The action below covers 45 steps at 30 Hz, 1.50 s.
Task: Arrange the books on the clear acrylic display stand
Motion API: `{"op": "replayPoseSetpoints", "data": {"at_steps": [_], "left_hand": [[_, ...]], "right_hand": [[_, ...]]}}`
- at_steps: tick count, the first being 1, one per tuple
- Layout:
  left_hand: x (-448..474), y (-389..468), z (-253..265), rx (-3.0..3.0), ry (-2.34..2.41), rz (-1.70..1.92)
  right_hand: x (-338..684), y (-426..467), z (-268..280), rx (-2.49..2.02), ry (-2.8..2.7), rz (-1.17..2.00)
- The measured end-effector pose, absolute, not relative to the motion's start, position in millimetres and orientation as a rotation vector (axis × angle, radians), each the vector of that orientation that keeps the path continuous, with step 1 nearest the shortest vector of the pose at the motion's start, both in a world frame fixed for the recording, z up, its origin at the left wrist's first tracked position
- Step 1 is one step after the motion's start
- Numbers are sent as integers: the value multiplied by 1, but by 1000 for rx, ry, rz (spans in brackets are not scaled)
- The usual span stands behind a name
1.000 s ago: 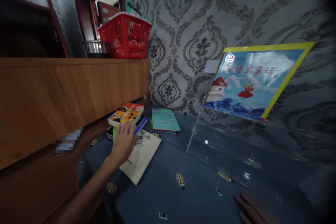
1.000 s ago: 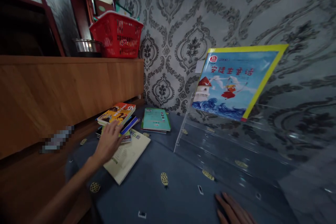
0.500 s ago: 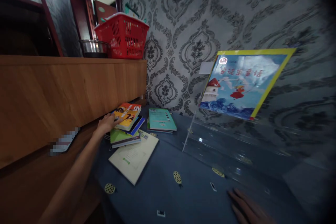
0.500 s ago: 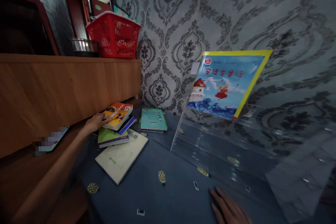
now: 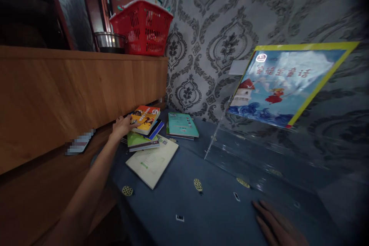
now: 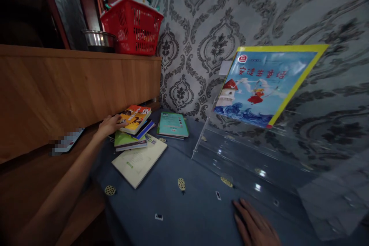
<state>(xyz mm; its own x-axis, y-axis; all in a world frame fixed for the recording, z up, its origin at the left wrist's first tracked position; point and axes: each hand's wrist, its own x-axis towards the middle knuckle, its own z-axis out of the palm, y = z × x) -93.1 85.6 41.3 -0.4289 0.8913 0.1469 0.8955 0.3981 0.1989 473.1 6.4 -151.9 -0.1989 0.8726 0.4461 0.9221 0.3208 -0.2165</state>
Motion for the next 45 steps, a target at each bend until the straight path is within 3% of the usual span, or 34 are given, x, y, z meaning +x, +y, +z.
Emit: {"op": "replayPoseSetpoints", "data": {"at_steps": [13,19,25,27,31,36,38,45], "left_hand": [[-87,81,47,-1537,-2710,-571],[-91,71,24,-1553,-2777,-1392],[-63,36,-2,-1729,-2768,-1841],[-51,23,-8,-1776,-2687,-2161],[-29,0,-19,-1802,-2485,-2689],[-6,-26,-33,-1938,-2454,-2714],[1,-36,-42,-2026,-2522,-2611],[18,-64,-60,-2352,-2862,-2146]], "right_hand": [[471,3,-143,-1547,-2206,-150],[472,3,-150,-1545,-2115,-175],[437,0,-133,-1412,-2181,-8],[401,-3,-123,-1323,-2103,149],[310,-3,-93,-1174,-1925,805],[224,28,-60,-929,-1246,1643],[208,39,-57,-855,-1090,1838],[226,20,-66,-944,-1271,1783]]}}
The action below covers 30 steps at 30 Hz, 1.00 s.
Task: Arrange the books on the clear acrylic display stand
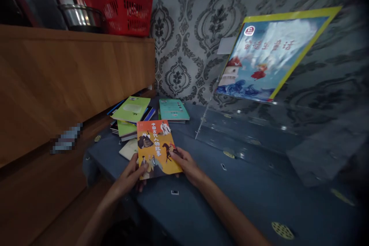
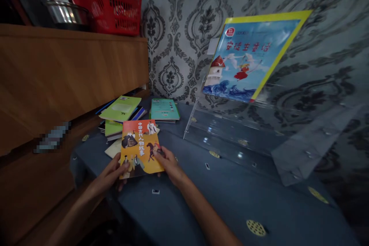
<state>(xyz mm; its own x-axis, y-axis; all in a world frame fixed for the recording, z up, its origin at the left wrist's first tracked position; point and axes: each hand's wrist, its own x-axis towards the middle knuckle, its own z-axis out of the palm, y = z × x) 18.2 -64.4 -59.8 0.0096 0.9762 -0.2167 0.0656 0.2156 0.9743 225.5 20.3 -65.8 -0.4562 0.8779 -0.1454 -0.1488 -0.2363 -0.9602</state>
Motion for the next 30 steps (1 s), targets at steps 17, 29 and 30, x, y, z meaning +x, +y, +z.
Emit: {"op": "replayPoseSetpoints", "data": {"at_steps": [17,29,30], "left_hand": [[76,-62,-52,1431,1173,460],[129,-16,-34,2446,1507,296],[133,-10,-41,2458,1480,338]], "right_hand": [[319,-69,-66,-1363,-1158,1646],[356,-68,-35,-1873,-2060,447],[343,-59,-37,-1710,-2109,411]]}}
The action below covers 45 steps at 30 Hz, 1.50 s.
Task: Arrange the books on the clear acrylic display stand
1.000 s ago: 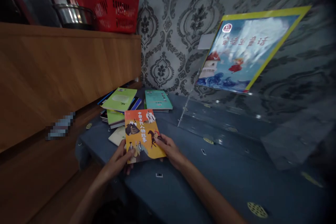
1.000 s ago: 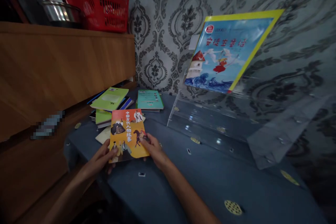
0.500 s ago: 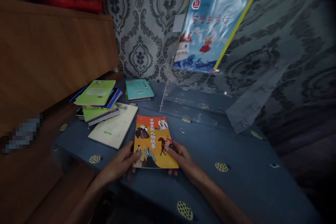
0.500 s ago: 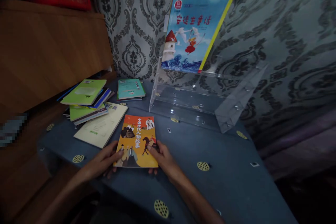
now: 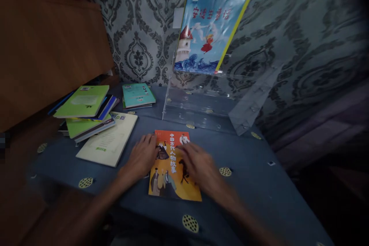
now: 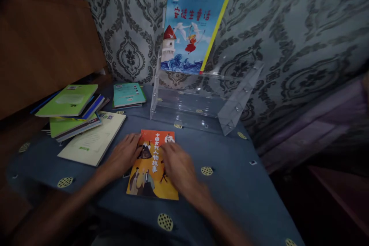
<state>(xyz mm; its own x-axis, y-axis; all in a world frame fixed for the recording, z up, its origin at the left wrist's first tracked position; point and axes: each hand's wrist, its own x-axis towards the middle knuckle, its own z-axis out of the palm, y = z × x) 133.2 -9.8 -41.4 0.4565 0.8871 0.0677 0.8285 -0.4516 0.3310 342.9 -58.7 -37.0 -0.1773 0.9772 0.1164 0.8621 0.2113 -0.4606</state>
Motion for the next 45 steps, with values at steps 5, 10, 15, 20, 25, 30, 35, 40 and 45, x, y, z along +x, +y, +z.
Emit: {"op": "replayPoseSetpoints", "data": {"at_steps": [5,10,15,20,25,30,35,40,45], "left_hand": [[138,10,-94,2403,1349,675],[134,15,-127,2451,1370,759],[134,14,-130,2540,1401,684],[134,12,-121,2558,1451,579],[136,12,-107,2664,1437,534],[137,18,-89,2718,1382,385],[134,23,-81,2802,1262,298],[140,26,-77,2852,1029,284],[165,25,-64,2839,860,315]], "right_hand": [[289,-8,-67,-1371,-2335,457],[293,10,-75,-1502,-2344,315],[328,0,-75,-1754,-2262,185],[359,-11,-83,-1772,-2188,205],[366,-15,-90,-1745,-2105,290],[370,-15,-96,-1665,-2064,345],[379,-13,-103,-1579,-2005,459],[387,-9,-100,-1503,-1876,647],[391,-7,-90,-1451,-1733,783]]}}
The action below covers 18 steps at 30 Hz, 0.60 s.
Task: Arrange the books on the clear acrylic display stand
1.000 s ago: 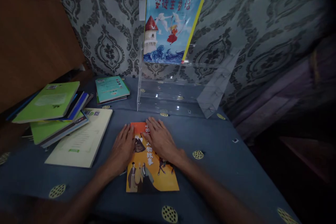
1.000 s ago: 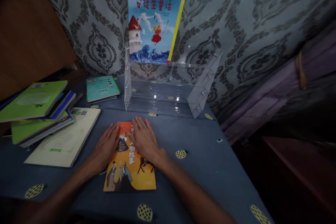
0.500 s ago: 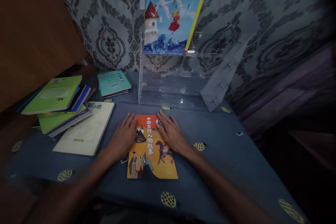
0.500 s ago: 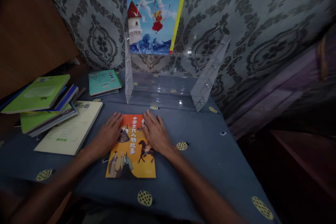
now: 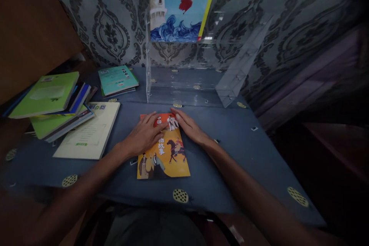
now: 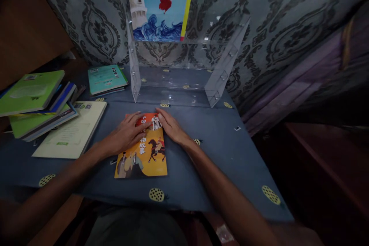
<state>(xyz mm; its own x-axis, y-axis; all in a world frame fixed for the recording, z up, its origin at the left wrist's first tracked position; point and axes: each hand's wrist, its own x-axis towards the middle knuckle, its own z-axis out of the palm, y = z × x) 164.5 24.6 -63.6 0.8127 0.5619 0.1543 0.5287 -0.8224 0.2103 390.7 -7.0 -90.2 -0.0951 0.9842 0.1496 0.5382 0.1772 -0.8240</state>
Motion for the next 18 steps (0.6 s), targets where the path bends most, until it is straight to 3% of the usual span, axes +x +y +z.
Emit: {"op": "replayPoseSetpoints", "data": {"at_steps": [18], "left_hand": [[167,-31,-50,2826,334,174]], "right_hand": [[390,-7,-84,-1444,-1708,828]]}}
